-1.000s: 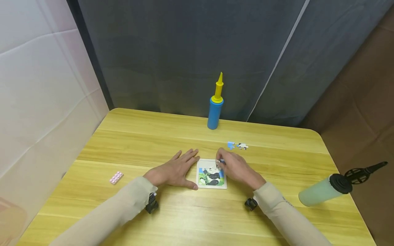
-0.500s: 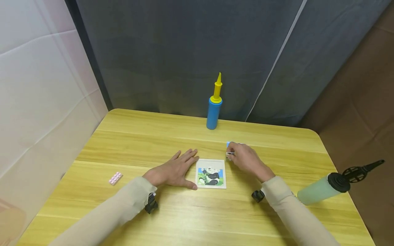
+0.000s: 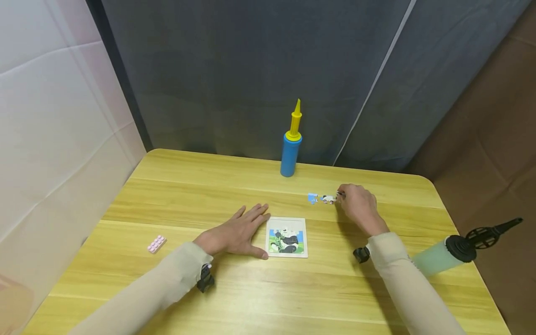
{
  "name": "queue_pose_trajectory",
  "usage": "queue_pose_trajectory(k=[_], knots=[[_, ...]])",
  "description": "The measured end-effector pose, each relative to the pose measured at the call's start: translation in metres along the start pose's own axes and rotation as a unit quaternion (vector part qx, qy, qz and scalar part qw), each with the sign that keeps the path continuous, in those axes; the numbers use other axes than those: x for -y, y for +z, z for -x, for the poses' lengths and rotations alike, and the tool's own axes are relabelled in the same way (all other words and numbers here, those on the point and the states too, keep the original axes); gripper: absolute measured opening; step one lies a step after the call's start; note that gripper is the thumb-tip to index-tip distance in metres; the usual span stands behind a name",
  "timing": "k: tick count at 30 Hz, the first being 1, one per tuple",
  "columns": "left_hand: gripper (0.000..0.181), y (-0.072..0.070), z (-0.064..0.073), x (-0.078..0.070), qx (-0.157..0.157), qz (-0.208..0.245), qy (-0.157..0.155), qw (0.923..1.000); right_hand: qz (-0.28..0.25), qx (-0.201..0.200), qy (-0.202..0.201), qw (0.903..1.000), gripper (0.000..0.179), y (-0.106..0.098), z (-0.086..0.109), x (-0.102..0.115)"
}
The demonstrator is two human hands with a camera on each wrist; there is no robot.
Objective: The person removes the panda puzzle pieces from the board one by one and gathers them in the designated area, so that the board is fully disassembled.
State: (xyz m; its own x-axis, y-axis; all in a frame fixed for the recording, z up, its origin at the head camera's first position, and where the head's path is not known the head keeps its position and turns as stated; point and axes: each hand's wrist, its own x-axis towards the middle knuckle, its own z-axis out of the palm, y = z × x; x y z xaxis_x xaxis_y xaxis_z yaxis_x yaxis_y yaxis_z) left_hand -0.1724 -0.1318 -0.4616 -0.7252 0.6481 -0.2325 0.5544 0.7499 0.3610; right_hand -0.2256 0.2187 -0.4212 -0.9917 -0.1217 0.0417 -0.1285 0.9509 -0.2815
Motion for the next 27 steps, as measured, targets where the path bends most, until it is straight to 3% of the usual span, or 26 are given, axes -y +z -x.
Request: queue_pose_trajectory(k=[7, 17, 27], knots=[[0.116, 0.0, 0.0, 0.0, 0.0, -0.002, 0.0, 1.0, 0.008, 0.009, 0.017, 0.9998, 0.028, -0.002, -0.004, -0.006], [0.116, 0.0, -0.001, -0.001, -0.003, -0.001, 0.004, 1.0, 0.01, 0.029, 0.059, 0.9978, 0.021, 0.009, -0.013, -0.013], [0.116, 0.001, 0.002, -0.001, -0.001, -0.006, 0.001, 1.0, -0.005, 0.034, 0.092, 0.9951, 0.026, 0.019, -0.014, -0.022]])
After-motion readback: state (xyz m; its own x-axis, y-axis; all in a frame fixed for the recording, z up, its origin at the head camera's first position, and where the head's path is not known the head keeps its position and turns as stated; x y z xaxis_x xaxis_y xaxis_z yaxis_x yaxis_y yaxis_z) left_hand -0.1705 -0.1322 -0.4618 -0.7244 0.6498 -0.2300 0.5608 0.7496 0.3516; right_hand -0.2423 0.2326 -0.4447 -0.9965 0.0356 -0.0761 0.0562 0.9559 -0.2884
